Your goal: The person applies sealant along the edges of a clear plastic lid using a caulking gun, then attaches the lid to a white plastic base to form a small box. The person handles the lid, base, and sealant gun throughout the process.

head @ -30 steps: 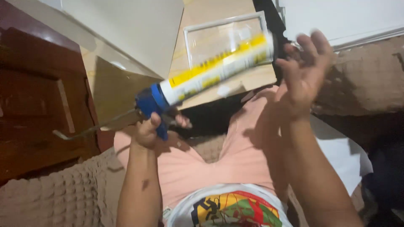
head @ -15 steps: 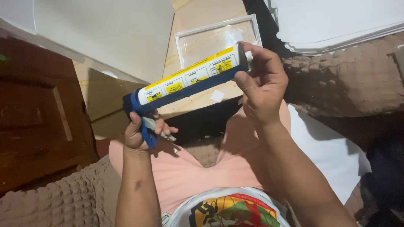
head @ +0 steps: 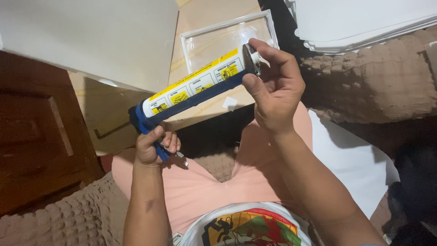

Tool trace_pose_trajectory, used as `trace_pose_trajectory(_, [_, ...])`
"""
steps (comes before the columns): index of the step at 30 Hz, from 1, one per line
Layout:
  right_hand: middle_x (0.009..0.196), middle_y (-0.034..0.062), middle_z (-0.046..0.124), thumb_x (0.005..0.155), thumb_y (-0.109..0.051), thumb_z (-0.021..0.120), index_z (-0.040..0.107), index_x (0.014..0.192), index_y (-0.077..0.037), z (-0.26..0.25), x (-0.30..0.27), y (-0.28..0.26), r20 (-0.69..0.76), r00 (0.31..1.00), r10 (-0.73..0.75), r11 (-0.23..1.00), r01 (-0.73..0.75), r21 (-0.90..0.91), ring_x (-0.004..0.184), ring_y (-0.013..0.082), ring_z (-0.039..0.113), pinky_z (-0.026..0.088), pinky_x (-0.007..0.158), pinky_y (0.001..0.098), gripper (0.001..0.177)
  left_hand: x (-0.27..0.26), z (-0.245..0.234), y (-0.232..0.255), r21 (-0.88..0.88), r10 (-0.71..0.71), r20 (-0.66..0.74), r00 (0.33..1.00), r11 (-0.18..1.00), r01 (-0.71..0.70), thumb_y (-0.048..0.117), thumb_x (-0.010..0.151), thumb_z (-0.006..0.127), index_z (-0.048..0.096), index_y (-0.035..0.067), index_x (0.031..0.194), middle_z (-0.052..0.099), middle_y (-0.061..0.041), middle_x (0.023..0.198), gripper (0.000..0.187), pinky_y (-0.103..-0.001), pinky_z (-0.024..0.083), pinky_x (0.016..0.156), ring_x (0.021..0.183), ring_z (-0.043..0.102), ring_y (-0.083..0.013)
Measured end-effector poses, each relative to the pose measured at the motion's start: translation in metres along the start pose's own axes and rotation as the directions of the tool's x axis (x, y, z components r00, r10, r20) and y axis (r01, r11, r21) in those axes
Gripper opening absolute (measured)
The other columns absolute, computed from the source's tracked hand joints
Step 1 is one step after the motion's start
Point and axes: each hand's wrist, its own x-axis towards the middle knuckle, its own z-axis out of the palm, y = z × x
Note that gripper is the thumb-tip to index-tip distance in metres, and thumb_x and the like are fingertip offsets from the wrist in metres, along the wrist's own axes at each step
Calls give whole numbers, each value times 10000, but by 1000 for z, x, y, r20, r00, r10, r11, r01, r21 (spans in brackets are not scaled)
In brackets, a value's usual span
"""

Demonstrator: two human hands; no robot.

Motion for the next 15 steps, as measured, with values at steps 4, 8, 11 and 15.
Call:
trace_pose_trajectory(4, [1473, 223, 584, 1010, -138, 842, 553, 1356, 22, 0, 3, 1, -12, 1000, 21, 1000, -21, 10, 1329, 196, 605, 515, 1153, 307, 478, 2, 18, 0, 61, 3, -90, 996, 998, 3, 106, 993, 559, 667, -20, 1125, 625, -105, 696, 212, -461, 557, 675, 625, 653, -281])
trace_pose_trajectory(8, [1455, 216, 601, 994, -141, 841, 562, 1361, 11, 0, 5, 1, 0, 1000, 24, 1000, -24, 6, 1333, 211, 616, 542, 1148, 333, 485, 1, 20, 0, 105, 21, -122, 992, 994, -9, 40, 969, 540, 649, -65, 1159, 607, -101, 684, 243, -461, 559, 645, 586, 629, -279])
trace_pose_trajectory(11, [1446, 211, 607, 997, -140, 839, 566, 1358, 8, -2, 5, 2, 3, 1000, 28, 1000, -28, 2, 1328, 210, 618, 543, 1154, 343, 477, 4, 36, 0, 117, 32, -144, 989, 993, -15, 27, 940, 547, 636, -71, 1184, 598, -97, 664, 277, -449, 555, 622, 554, 615, -272])
trace_pose_trajectory(15, [1436, 207, 605, 995, -122, 849, 567, 1338, 21, -4, 4, 4, -3, 999, 33, 999, -33, 23, 1330, 205, 601, 520, 1167, 349, 466, 7, 49, 2, 153, 64, -152, 986, 987, -40, 13, 902, 562, 636, -69, 1210, 587, -87, 637, 328, -433, 546, 584, 515, 603, -258])
